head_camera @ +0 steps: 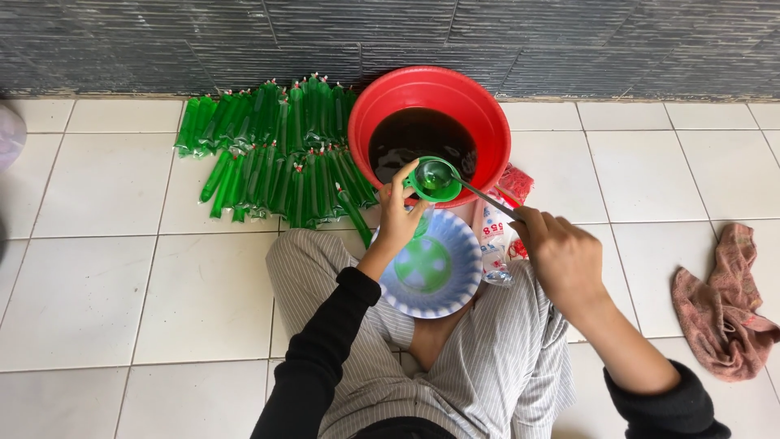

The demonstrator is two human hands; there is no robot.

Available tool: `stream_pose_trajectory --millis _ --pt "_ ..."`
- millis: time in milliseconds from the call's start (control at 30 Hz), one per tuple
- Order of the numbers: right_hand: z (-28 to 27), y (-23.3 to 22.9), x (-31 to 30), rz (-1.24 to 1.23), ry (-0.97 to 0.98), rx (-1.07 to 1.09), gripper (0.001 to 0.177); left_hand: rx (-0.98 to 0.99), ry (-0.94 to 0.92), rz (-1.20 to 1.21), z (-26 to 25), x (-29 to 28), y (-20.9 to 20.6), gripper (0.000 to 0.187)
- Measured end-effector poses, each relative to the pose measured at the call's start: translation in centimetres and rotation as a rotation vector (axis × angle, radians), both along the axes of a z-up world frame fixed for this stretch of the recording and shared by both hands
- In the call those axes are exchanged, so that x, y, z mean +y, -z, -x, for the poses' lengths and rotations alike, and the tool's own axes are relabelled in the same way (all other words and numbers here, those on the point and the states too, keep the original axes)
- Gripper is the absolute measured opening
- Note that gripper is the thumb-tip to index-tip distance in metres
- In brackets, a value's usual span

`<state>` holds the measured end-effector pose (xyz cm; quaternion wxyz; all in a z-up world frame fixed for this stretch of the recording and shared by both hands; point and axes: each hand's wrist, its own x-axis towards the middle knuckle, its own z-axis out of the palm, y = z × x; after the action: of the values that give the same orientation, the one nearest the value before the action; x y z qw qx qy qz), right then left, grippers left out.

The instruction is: The person fills small plastic sleeves with a dark liquid using a ladle and funnel, then seals each sleeve by hand with a rubber band.

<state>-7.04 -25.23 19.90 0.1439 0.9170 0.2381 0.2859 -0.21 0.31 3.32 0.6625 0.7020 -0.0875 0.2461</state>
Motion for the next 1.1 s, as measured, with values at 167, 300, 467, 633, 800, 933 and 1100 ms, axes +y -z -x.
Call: stream_pose_trajectory --millis 167,300,467,633,800,933,1100 --pt "2.1 0.0 0.6 -0.054 -0.01 -0.033 0.008 -0.04 0.043 0.045 0.9 0.4 -3.2 0.07" --pt "2.1 1.3 0.4 -0.119 -0.027 -0.001 0.008 -0.032 0.076 0.046 0.8 0.6 -3.8 0.069" --pt "0.8 2.2 0.6 -0.322 0.031 0.11 0.011 0.003 0.052 0.002 0.9 1.2 -3.4 0.068" --pt "-4.0 6.2 0.6 -0.386 0.14 0.184 0.015 0.09 -0.056 -0.119 0.9 2.6 -3.3 0.07" --pt "-11.4 16.9 -0.1 -0.108 0.207 0.254 0.011 0.073 0.085 -0.012 -0.1 4.1 -2.5 0.064" --pt "-15.8 24.0 0.7 -0.048 0.23 0.308 0.01 0.089 0.097 -0.008 -0.8 4.6 -2.1 0.064" --pt "-18.4 26.9 1.8 -0.064 0.179 0.47 0.01 0.109 0.12 0.001 -0.6 5.1 -2.3 0.066"
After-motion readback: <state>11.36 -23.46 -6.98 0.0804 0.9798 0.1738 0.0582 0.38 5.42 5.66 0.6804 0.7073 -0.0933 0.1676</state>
